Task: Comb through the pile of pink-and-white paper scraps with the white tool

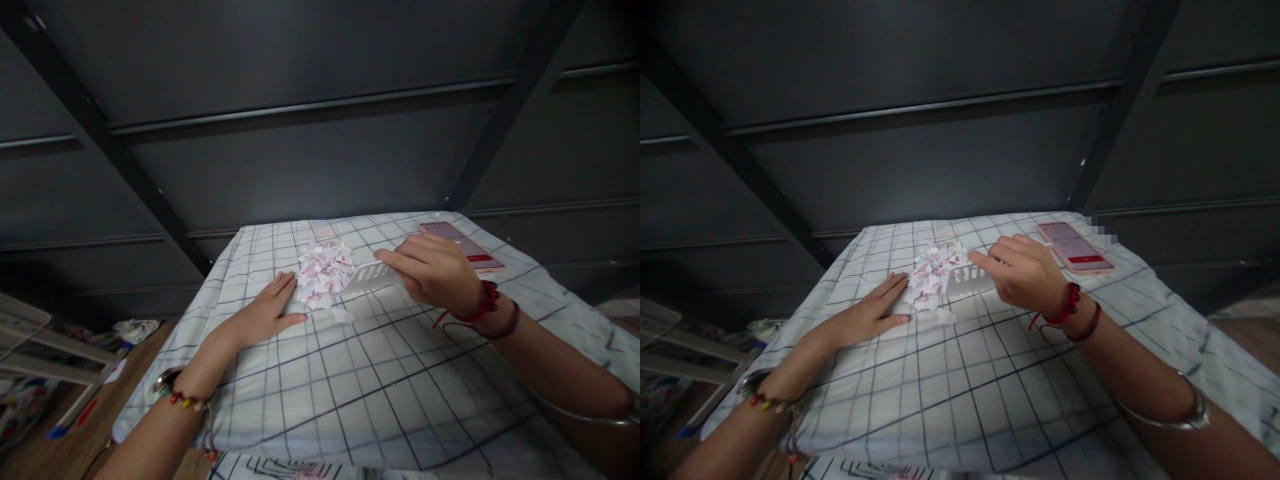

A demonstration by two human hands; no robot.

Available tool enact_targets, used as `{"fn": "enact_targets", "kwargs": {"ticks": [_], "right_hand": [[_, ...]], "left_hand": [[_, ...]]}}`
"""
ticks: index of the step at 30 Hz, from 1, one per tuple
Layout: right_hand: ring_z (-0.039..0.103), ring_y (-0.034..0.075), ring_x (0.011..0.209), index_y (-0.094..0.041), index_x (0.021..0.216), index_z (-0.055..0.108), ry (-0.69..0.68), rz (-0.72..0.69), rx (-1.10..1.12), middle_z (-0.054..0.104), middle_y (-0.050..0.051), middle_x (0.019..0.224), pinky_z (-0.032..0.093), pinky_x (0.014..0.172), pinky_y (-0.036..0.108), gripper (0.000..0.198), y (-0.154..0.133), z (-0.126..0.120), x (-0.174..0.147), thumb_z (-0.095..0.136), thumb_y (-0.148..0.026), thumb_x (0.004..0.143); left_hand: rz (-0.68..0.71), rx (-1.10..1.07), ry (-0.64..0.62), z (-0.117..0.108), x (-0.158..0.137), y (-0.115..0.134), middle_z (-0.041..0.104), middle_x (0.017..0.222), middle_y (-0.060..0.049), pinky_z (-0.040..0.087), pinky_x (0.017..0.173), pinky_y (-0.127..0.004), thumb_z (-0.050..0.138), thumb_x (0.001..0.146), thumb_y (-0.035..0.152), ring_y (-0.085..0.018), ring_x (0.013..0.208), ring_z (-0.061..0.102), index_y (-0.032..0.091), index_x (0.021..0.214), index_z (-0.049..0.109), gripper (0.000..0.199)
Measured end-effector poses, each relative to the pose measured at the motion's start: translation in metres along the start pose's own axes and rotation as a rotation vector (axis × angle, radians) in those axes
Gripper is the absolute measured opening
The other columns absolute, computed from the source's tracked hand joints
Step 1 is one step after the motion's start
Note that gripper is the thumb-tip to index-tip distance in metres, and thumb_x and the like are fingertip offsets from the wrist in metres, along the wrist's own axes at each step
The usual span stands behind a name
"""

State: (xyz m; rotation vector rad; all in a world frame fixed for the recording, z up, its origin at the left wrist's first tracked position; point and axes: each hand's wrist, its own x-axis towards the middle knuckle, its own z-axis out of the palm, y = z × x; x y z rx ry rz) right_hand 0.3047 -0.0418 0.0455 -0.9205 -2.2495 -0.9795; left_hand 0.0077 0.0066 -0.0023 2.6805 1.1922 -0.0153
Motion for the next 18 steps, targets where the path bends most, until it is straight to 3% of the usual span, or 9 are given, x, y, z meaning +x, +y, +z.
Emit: {"fn": "enact_targets", "kwargs": {"ticks": [5, 12, 18], "right_hand": [[0.043, 0.013, 0.059, -0.016, 0.089, 0.06, 0.076, 0.033, -0.001, 0.053, 0.0, 0.059, 0.032, 0.057, 0.026, 0.029, -0.007, 0.002, 0.003, 0.039, -0.005, 0.073], [0.037, 0.013, 0.054, -0.017, 0.087, 0.059, -0.004, -0.042, 0.043, 0.05, -0.001, 0.055, 0.025, 0.054, 0.026, 0.027, -0.017, -0.003, 0.009, 0.038, -0.006, 0.074], [0.04, 0.013, 0.057, -0.016, 0.089, 0.058, 0.065, -0.014, 0.055, 0.051, 0.0, 0.057, 0.028, 0.056, 0.026, 0.028, -0.012, -0.004, 0.007, 0.038, -0.005, 0.073]], "left_hand": [[0.027, -0.004, 0.023, 0.001, -0.001, -0.002, 0.011, 0.145, -0.018, 0.013, 0.106, -0.039, 0.03, 0.085, 0.064, -0.028, 0.132, 0.005, 0.004, 0.136, 0.02, 0.079], [0.044, 0.004, 0.039, 0.003, -0.002, -0.004, 0.012, 0.144, -0.017, 0.014, 0.106, -0.04, 0.032, 0.085, 0.063, -0.028, 0.132, 0.005, 0.006, 0.136, 0.021, 0.078], [0.03, 0.018, 0.02, 0.002, -0.001, -0.003, 0.011, 0.144, -0.019, 0.014, 0.106, -0.039, 0.03, 0.085, 0.064, -0.028, 0.132, 0.004, 0.003, 0.136, 0.021, 0.08]]}}
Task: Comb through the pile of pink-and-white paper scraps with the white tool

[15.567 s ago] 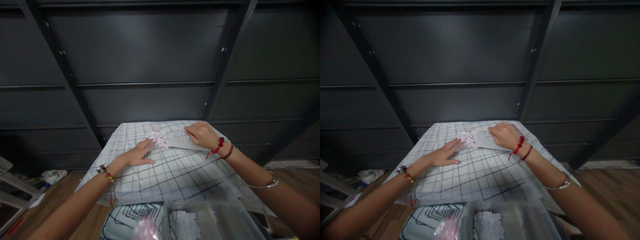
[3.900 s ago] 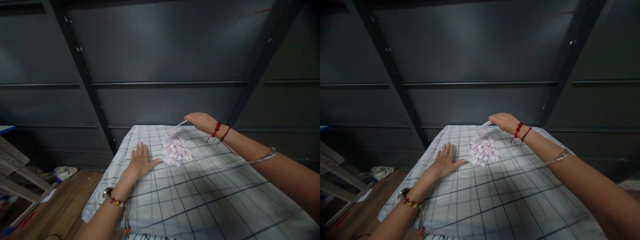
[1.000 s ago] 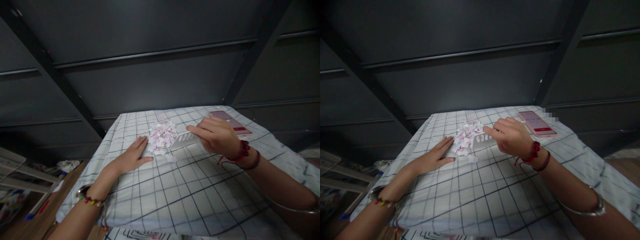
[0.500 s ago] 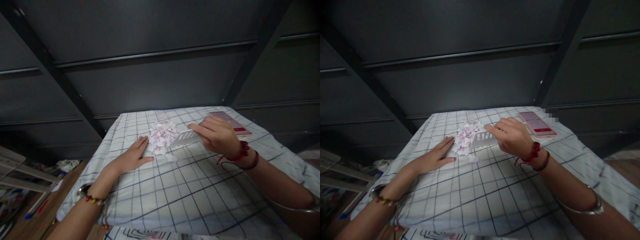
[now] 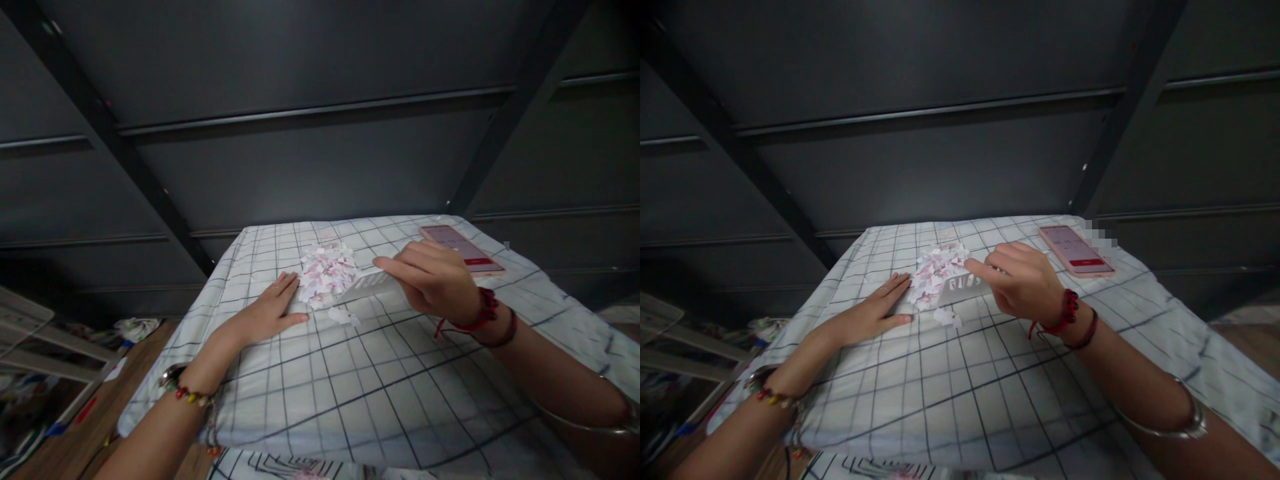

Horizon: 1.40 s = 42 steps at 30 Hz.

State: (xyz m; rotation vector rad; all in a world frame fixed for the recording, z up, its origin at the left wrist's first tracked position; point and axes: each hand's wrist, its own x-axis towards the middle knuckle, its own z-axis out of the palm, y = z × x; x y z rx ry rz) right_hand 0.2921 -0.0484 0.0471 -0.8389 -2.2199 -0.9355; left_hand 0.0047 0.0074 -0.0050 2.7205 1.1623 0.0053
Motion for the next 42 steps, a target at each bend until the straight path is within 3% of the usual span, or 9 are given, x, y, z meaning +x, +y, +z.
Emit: {"fn": "enact_targets", "kwargs": {"ticks": [6, 15, 32, 37, 42], "right_hand": [[0.039, 0.013, 0.056, -0.018, 0.091, 0.057, -0.066, -0.02, -0.047, 0.051, -0.001, 0.056, 0.027, 0.056, 0.026, 0.028, -0.0005, 0.0022, -0.0005, 0.039, -0.005, 0.073], [0.036, 0.015, 0.058, -0.016, 0.091, 0.057, -0.043, -0.021, -0.035, 0.05, 0.0, 0.057, 0.027, 0.055, 0.028, 0.029, 0.0, 0.0032, -0.0022, 0.04, -0.003, 0.072], [0.036, 0.014, 0.057, -0.016, 0.09, 0.055, -0.024, -0.034, 0.127, 0.045, -0.001, 0.058, 0.026, 0.054, 0.027, 0.022, 0.0015, -0.0007, -0.0029, 0.038, -0.009, 0.079], [0.036, 0.013, 0.057, -0.015, 0.09, 0.054, -0.075, -0.073, 0.172, 0.046, 0.0, 0.058, 0.027, 0.054, 0.027, 0.021, 0.002, -0.0011, -0.0032, 0.038, -0.008, 0.079], [0.038, 0.013, 0.058, -0.016, 0.092, 0.053, -0.027, -0.032, 0.192, 0.046, -0.001, 0.058, 0.027, 0.054, 0.028, 0.019, 0.002, -0.0018, -0.0041, 0.039, -0.009, 0.08]], "left_hand": [[0.003, -0.017, 0.005, 0.0002, 0.0, -0.0001, 0.011, 0.145, -0.017, 0.012, 0.107, -0.038, 0.032, 0.085, 0.064, -0.028, 0.132, 0.005, 0.005, 0.137, 0.021, 0.079], [0.006, -0.013, 0.001, 0.001, 0.0006, -0.0016, 0.011, 0.144, -0.018, 0.014, 0.106, -0.04, 0.03, 0.085, 0.065, -0.028, 0.132, 0.004, 0.003, 0.137, 0.02, 0.081], [-0.004, -0.006, -0.014, -0.0001, 0.001, 0.0007, 0.011, 0.144, -0.018, 0.013, 0.106, -0.04, 0.029, 0.085, 0.064, -0.027, 0.132, 0.004, 0.003, 0.136, 0.021, 0.08], [-0.001, -0.025, -0.005, -0.0005, 0.0007, 0.0004, 0.011, 0.145, -0.018, 0.014, 0.106, -0.04, 0.029, 0.084, 0.066, -0.028, 0.132, 0.005, 0.005, 0.136, 0.021, 0.081], [0.008, -0.026, 0.002, -0.0001, 0.0006, -0.0003, 0.011, 0.145, -0.016, 0.013, 0.106, -0.039, 0.029, 0.084, 0.066, -0.028, 0.132, 0.005, 0.006, 0.136, 0.021, 0.08]]}}
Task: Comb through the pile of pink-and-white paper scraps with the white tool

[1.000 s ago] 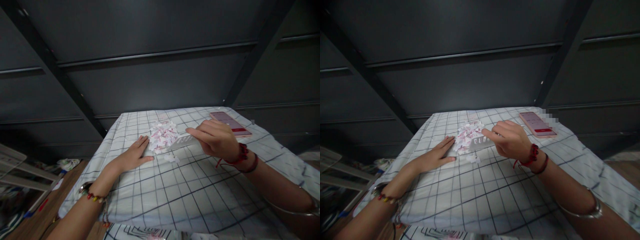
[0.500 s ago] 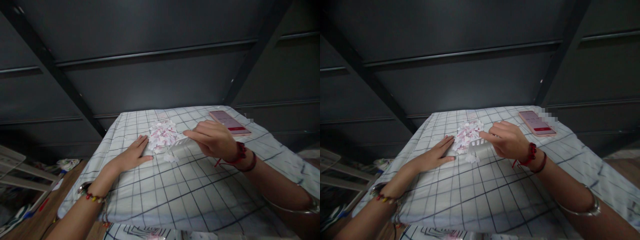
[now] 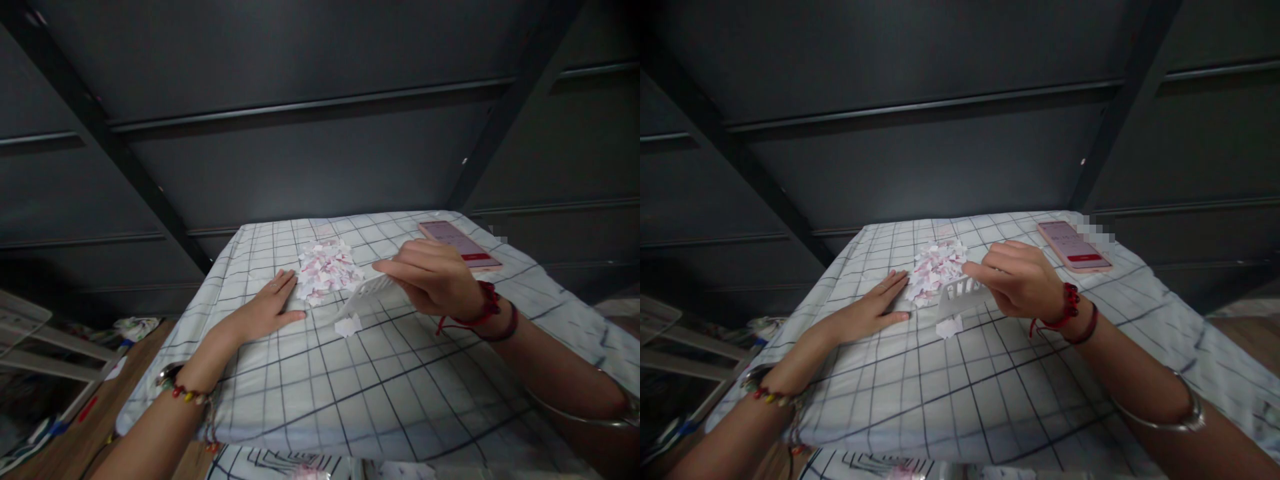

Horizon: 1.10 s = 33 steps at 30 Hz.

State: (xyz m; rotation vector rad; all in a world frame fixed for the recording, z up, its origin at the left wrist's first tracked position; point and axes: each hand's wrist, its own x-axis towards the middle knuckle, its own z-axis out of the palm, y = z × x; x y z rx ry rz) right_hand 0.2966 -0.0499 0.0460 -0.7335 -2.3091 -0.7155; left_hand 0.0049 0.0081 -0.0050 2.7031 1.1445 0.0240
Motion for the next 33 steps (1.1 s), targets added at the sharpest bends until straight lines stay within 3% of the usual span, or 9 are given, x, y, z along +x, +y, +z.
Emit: {"fn": "enact_targets", "kwargs": {"ticks": [7, 14, 24, 33], "right_hand": [[0.036, 0.014, 0.057, -0.017, 0.091, 0.051, -0.046, -0.046, -0.01, 0.045, -0.001, 0.058, 0.027, 0.053, 0.027, 0.02, -0.002, 0.0, 0.002, 0.037, -0.009, 0.079], [0.038, 0.014, 0.059, -0.016, 0.096, 0.052, 0.067, 0.017, -0.119, 0.052, 0.0, 0.06, 0.028, 0.055, 0.028, 0.026, -0.01, 0.006, 0.004, 0.038, -0.006, 0.077], [0.034, 0.012, 0.053, -0.017, 0.084, 0.059, 0.027, -0.056, -0.146, 0.046, -0.002, 0.053, 0.023, 0.052, 0.027, 0.027, -0.018, 0.01, 0.012, 0.035, -0.006, 0.078], [0.035, 0.011, 0.053, -0.017, 0.087, 0.059, 0.028, -0.051, -0.16, 0.047, -0.002, 0.053, 0.023, 0.052, 0.027, 0.029, -0.022, 0.01, 0.015, 0.033, -0.008, 0.081]], "left_hand": [[-0.003, 0.005, -0.011, -0.001, 0.0, 0.002, 0.01, 0.145, -0.016, 0.013, 0.106, -0.039, 0.03, 0.084, 0.065, -0.029, 0.132, 0.005, 0.005, 0.137, 0.02, 0.08], [-0.018, -0.006, -0.029, -0.004, -0.002, 0.004, 0.009, 0.145, -0.018, 0.012, 0.106, -0.039, 0.032, 0.084, 0.064, -0.027, 0.133, 0.002, 0.004, 0.137, 0.019, 0.081], [0.005, -0.007, 0.0, -0.001, -0.002, 0.002, 0.009, 0.145, -0.016, 0.013, 0.106, -0.041, 0.034, 0.085, 0.062, -0.028, 0.132, 0.003, 0.009, 0.138, 0.017, 0.077], [-0.002, -0.002, 0.0, -0.002, -0.002, 0.002, 0.01, 0.145, -0.016, 0.013, 0.106, -0.039, 0.033, 0.084, 0.063, -0.028, 0.132, 0.004, 0.008, 0.138, 0.019, 0.078]]}}
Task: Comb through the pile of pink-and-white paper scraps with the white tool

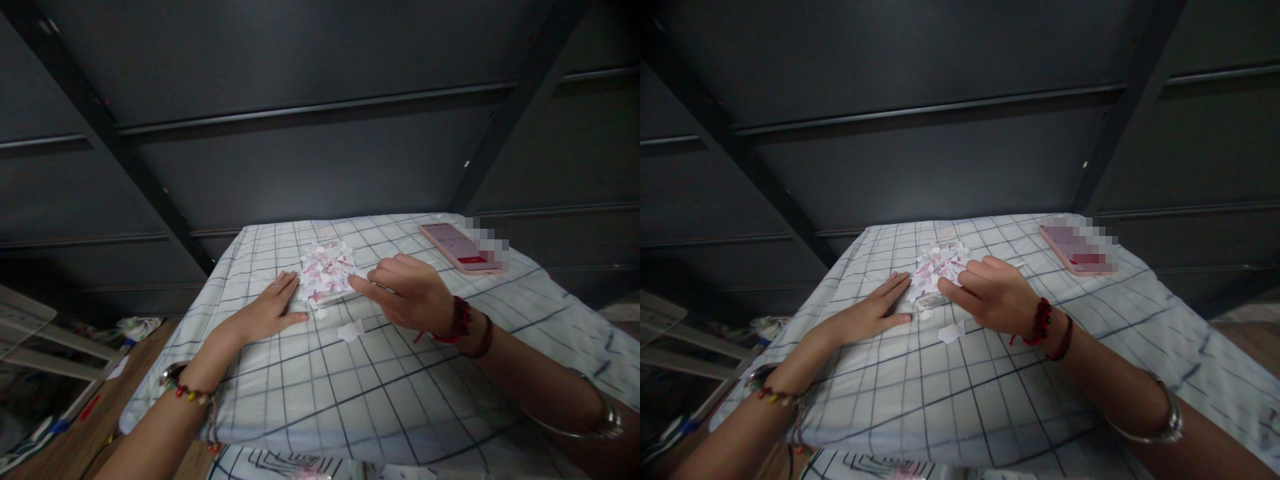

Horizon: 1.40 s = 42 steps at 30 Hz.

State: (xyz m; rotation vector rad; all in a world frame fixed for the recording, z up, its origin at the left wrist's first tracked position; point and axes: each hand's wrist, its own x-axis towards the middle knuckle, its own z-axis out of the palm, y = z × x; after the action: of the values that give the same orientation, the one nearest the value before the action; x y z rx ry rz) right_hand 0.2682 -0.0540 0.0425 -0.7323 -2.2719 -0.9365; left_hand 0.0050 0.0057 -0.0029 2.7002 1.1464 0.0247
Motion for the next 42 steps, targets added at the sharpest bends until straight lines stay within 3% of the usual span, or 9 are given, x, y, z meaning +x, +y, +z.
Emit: {"fn": "enact_targets", "kwargs": {"ticks": [18, 23, 31, 37, 42], "right_hand": [[0.035, 0.012, 0.053, -0.018, 0.089, 0.054, 0.006, 0.034, -0.038, 0.048, -0.003, 0.054, 0.023, 0.053, 0.027, 0.025, 0.005, -0.009, -0.004, 0.036, -0.007, 0.077], [0.036, 0.012, 0.052, -0.018, 0.09, 0.053, -0.038, -0.013, -0.02, 0.048, -0.003, 0.054, 0.023, 0.054, 0.027, 0.024, 0.003, -0.007, -0.004, 0.035, -0.007, 0.078], [0.038, 0.013, 0.054, -0.018, 0.091, 0.053, 0.031, 0.01, 0.039, 0.049, -0.002, 0.055, 0.025, 0.052, 0.027, 0.023, 0.013, -0.016, -0.006, 0.037, -0.009, 0.079], [0.038, 0.013, 0.055, -0.017, 0.084, 0.058, -0.063, 0.012, 0.009, 0.048, 0.0, 0.055, 0.028, 0.052, 0.026, 0.023, 0.026, -0.02, -0.011, 0.038, -0.008, 0.077], [0.039, 0.014, 0.056, -0.015, 0.085, 0.06, -0.055, 0.033, -0.05, 0.049, 0.001, 0.056, 0.029, 0.052, 0.027, 0.026, 0.028, -0.015, -0.013, 0.038, -0.006, 0.075]], "left_hand": [[-0.009, -0.009, -0.016, 0.0, -0.001, 0.0, 0.009, 0.145, -0.016, 0.011, 0.107, -0.038, 0.032, 0.085, 0.063, -0.027, 0.133, 0.002, 0.005, 0.138, 0.019, 0.079], [-0.005, -0.002, -0.014, 0.0, 0.0, 0.0, 0.009, 0.145, -0.017, 0.012, 0.106, -0.037, 0.034, 0.085, 0.061, -0.027, 0.133, 0.002, 0.004, 0.138, 0.019, 0.079], [0.001, 0.008, -0.018, -0.001, -0.001, -0.001, 0.009, 0.145, -0.015, 0.013, 0.106, -0.039, 0.034, 0.086, 0.06, -0.028, 0.132, 0.002, 0.007, 0.138, 0.017, 0.076], [-0.006, 0.016, -0.022, -0.001, -0.001, 0.0, 0.01, 0.145, -0.018, 0.013, 0.107, -0.038, 0.032, 0.086, 0.062, -0.028, 0.132, 0.003, 0.003, 0.137, 0.019, 0.079], [-0.007, 0.018, -0.025, 0.0, 0.0, 0.0, 0.009, 0.144, -0.019, 0.012, 0.106, -0.038, 0.028, 0.085, 0.066, -0.027, 0.133, 0.002, 0.001, 0.137, 0.018, 0.083]]}}
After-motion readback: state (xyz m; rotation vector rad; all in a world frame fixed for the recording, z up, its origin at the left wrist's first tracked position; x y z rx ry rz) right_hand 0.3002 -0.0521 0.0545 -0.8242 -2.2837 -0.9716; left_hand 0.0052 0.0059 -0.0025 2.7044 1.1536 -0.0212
